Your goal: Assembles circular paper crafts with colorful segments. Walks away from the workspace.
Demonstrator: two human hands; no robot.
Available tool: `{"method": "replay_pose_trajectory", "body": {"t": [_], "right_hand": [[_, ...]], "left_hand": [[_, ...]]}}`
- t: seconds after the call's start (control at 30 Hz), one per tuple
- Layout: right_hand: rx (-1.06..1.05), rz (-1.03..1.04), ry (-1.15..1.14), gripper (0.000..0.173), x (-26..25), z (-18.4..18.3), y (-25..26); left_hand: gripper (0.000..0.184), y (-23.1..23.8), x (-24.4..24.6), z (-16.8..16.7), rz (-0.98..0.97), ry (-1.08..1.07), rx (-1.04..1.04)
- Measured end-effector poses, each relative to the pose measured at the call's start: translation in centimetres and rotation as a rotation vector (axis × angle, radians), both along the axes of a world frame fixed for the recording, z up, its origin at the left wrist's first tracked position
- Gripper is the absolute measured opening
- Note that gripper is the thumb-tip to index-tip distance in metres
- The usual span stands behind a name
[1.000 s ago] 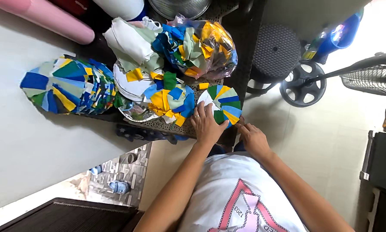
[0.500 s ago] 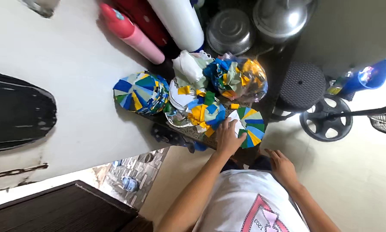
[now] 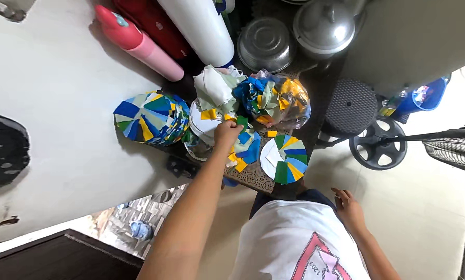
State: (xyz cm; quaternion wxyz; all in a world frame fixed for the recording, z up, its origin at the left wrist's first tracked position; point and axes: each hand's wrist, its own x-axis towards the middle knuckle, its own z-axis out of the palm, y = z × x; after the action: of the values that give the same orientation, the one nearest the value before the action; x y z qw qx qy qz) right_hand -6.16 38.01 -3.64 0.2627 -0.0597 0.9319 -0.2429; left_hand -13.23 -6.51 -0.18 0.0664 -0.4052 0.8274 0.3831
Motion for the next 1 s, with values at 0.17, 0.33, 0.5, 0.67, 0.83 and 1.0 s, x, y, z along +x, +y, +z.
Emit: {"method": "replay_pose_trajectory", "body": {"t": [0.17,0.33,0.5,0.67,0.83,1.0], "right_hand": [[0.019,-0.052,-0.059,0.034,-0.3,-0.8,1.3],[0.074,-0.052,-0.118,0.033,-1.4,-2.3,3.2],[0.106,-0.061,-0.169,0.033,-3.5,-3.1,4.8],[0.118,-0.044,-0.173,0.034,-4.8,-3.5,5.6],[0.124,-0.027,-0.186,0.034,-5.7,-3.5,6.2],[0.132,0.007,-0.195,0.034,-7.0,-3.6,6.9]], "left_hand": [[0.030,-1.8,0.0,1.3,0.096,0.085,0.083],[0.036,-2.2,1.6,3.1,-0.025,0.020,-0.152],[0.024,2.1,3.3,3.6,-0.279,-0.045,-0.183],[0.026,4.6,3.1,1.9,-0.479,-0.151,-0.345],[0.028,4.7,2.7,1.2,-0.500,-0.262,-0.415],[0.026,4.6,2.4,1.5,-0.522,-0.288,-0.430]]}}
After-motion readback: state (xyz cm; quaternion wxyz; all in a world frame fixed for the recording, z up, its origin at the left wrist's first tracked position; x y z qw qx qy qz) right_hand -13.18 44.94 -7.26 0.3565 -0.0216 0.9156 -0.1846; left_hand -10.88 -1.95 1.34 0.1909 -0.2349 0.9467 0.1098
